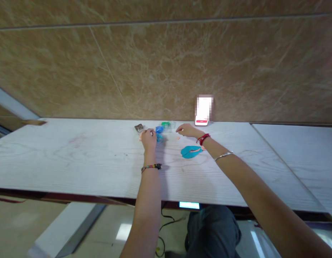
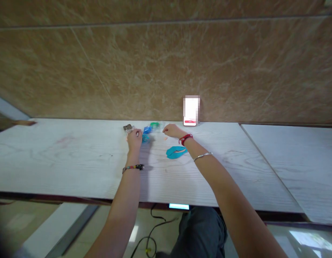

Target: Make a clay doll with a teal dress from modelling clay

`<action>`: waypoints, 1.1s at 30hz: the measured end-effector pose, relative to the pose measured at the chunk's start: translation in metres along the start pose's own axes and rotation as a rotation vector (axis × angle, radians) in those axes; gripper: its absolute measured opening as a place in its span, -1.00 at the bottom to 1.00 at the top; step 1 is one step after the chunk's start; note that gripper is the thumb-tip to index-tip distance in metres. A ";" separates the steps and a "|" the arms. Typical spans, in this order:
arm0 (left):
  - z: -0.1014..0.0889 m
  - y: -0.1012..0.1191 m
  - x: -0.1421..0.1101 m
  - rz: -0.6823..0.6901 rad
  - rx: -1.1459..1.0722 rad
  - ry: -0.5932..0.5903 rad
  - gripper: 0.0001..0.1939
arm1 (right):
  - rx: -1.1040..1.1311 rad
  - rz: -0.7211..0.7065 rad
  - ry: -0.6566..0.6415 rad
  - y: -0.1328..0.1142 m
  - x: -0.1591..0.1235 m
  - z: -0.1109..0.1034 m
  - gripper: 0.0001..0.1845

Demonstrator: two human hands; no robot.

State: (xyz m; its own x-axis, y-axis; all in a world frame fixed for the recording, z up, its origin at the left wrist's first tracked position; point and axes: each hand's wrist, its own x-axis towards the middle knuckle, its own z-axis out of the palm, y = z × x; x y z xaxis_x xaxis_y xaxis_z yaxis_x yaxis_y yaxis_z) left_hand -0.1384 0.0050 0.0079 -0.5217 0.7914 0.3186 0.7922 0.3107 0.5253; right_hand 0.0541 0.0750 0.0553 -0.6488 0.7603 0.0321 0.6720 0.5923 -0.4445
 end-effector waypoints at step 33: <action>-0.009 -0.044 0.004 0.416 -0.223 -0.314 -0.65 | 0.310 -0.008 0.089 -0.052 0.025 0.049 -0.70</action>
State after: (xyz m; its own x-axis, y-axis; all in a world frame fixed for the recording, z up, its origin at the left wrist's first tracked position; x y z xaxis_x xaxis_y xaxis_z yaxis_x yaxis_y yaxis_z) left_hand -0.1785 -0.0101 -0.0063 -0.0339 0.9526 0.3024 0.8072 -0.1523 0.5702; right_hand -0.0144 0.0503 0.0355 -0.6107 0.7844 0.1083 0.5178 0.4992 -0.6948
